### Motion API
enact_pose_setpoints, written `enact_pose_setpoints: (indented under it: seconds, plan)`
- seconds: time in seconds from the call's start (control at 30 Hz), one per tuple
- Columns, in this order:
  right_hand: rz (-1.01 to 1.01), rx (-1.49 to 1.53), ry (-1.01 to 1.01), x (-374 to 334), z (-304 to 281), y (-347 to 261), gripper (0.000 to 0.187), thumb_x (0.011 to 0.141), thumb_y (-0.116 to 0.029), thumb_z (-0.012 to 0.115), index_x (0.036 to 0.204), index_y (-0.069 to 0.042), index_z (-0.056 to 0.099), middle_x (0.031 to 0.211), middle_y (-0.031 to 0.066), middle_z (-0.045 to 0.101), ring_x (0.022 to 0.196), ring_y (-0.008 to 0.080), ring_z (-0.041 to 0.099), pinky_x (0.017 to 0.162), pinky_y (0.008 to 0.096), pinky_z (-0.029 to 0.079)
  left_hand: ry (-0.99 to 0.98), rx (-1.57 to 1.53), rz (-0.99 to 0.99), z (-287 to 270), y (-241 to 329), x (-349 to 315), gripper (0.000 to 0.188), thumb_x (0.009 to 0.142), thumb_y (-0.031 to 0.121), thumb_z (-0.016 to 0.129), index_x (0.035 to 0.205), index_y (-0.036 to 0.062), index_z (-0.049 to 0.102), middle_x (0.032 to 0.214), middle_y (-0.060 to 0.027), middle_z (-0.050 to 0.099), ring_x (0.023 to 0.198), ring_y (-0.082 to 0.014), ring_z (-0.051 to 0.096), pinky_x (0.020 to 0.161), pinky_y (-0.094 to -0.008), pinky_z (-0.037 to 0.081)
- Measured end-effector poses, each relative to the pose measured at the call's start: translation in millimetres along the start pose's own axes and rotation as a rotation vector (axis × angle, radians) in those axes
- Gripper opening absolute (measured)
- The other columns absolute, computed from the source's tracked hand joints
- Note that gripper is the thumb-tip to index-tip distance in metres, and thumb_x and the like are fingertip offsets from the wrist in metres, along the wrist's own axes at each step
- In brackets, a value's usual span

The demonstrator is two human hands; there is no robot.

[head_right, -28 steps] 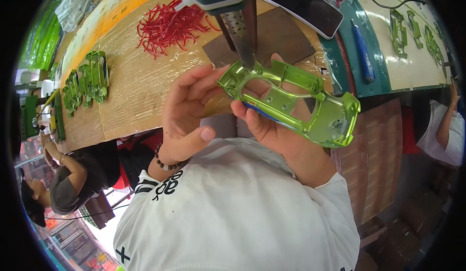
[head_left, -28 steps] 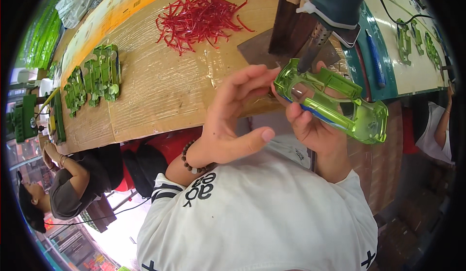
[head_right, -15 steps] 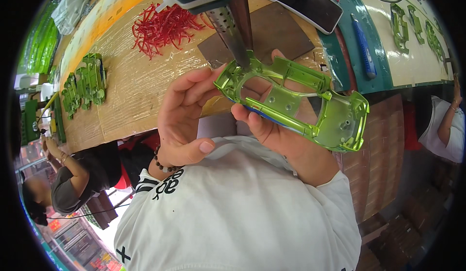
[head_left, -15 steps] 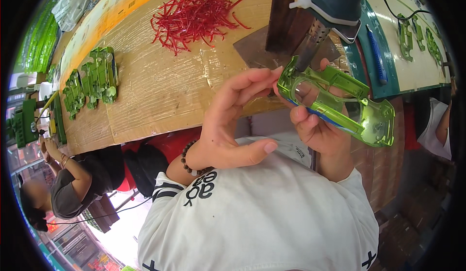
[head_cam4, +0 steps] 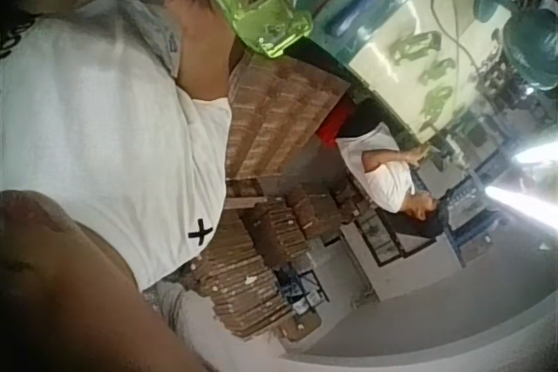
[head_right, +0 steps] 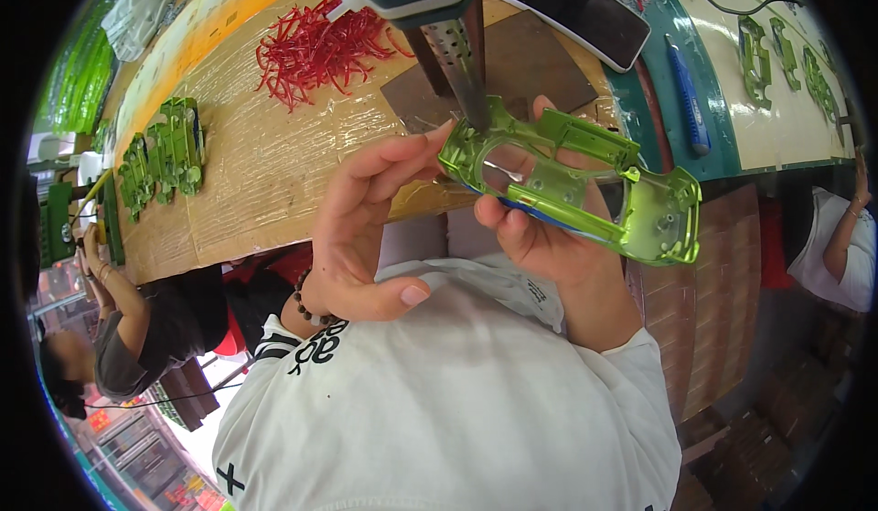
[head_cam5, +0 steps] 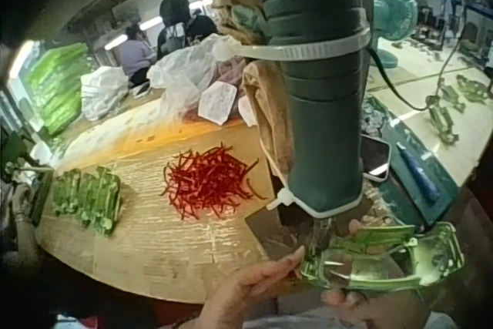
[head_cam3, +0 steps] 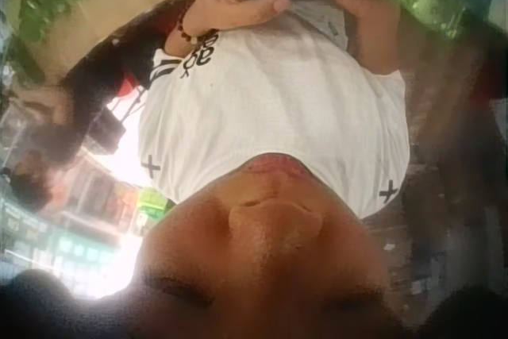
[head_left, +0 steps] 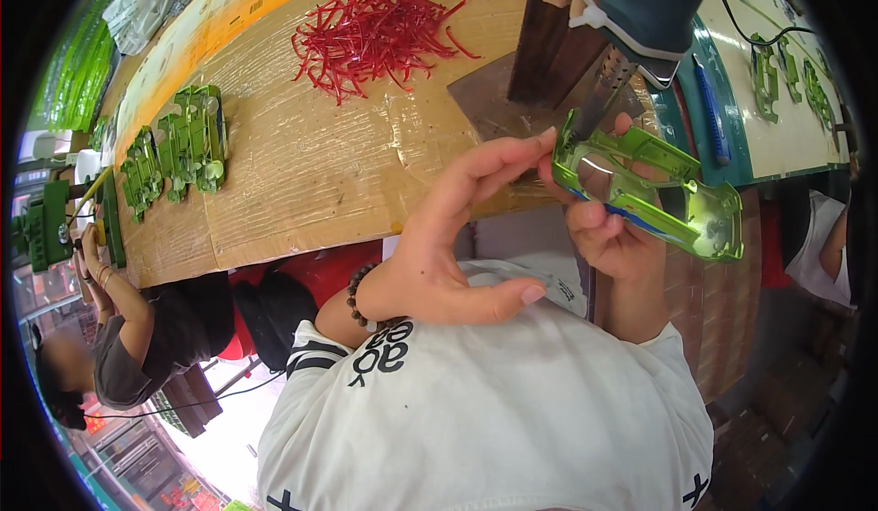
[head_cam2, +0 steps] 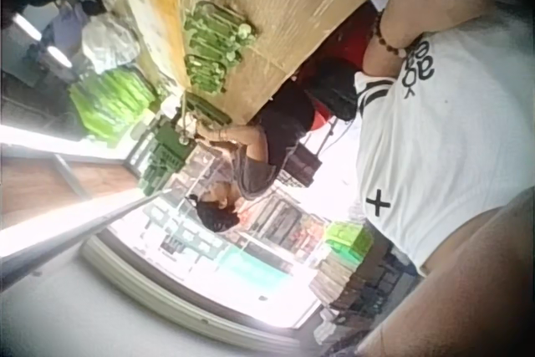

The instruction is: The person repeatedly picks up green translucent plastic frames and inserts small red plastic strips into them. The person uses a handheld tool to press the strips into the frames and places the finished units on a wooden table.

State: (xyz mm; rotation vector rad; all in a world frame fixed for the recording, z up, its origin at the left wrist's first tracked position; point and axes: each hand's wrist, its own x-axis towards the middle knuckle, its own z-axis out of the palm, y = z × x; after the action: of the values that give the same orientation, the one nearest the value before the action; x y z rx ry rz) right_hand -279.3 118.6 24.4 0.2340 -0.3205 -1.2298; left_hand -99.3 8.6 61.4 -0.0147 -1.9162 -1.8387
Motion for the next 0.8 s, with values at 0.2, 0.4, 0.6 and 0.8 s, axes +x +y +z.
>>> enact_pose_setpoints:
  seconds: [0.2, 0.4, 0.6, 0.8]
  plan:
    - [-0.124, -0.241, 0.028, 7, 10, -4, 0.066, 0.092, -0.051, 0.033, 0.123, 0.006, 0.043, 0.118, 0.0269, 0.051, 0.101, 0.0454, 0.054, 0.082, 0.0439, 0.053, 0.104, -0.035, -0.106, 4, -12, 3, 0.082, 0.072, 0.015, 0.072, 0.137, 0.0004, 0.024, 0.140, -0.0168, 0.033, 0.126, -0.0250, 0.037, 0.104, -0.0365, 0.028]
    - [-0.243, -0.413, 0.081, 10, 13, -5, 0.062, 0.091, -0.050, 0.038, 0.118, 0.005, 0.049, 0.110, 0.0231, 0.057, 0.093, 0.0400, 0.060, 0.066, 0.0412, 0.058, 0.090, 0.056, -0.137, 10, -13, 11, 0.083, 0.072, 0.016, 0.071, 0.139, -0.0002, 0.024, 0.132, -0.0145, 0.043, 0.122, -0.0233, 0.042, 0.101, -0.0360, 0.033]
    - [-0.158, -0.248, -0.115, 10, 8, -6, 0.063, 0.094, -0.050, 0.026, 0.106, 0.007, 0.051, 0.113, 0.0269, 0.052, 0.109, 0.0482, 0.048, 0.091, 0.0481, 0.047, 0.118, -0.015, -0.190, 13, -9, 7, 0.082, 0.072, 0.016, 0.071, 0.138, -0.0006, 0.026, 0.131, -0.0141, 0.044, 0.121, -0.0231, 0.043, 0.101, -0.0356, 0.033]
    - [-0.099, -0.297, -0.049, 11, 11, -13, 0.065, 0.094, -0.051, 0.026, 0.108, 0.008, 0.050, 0.113, 0.0269, 0.052, 0.108, 0.0485, 0.049, 0.090, 0.0478, 0.048, 0.143, 0.016, -0.144, 13, -12, 4, 0.081, 0.072, 0.016, 0.070, 0.138, -0.0007, 0.026, 0.132, -0.0142, 0.044, 0.120, -0.0225, 0.043, 0.100, -0.0356, 0.034]
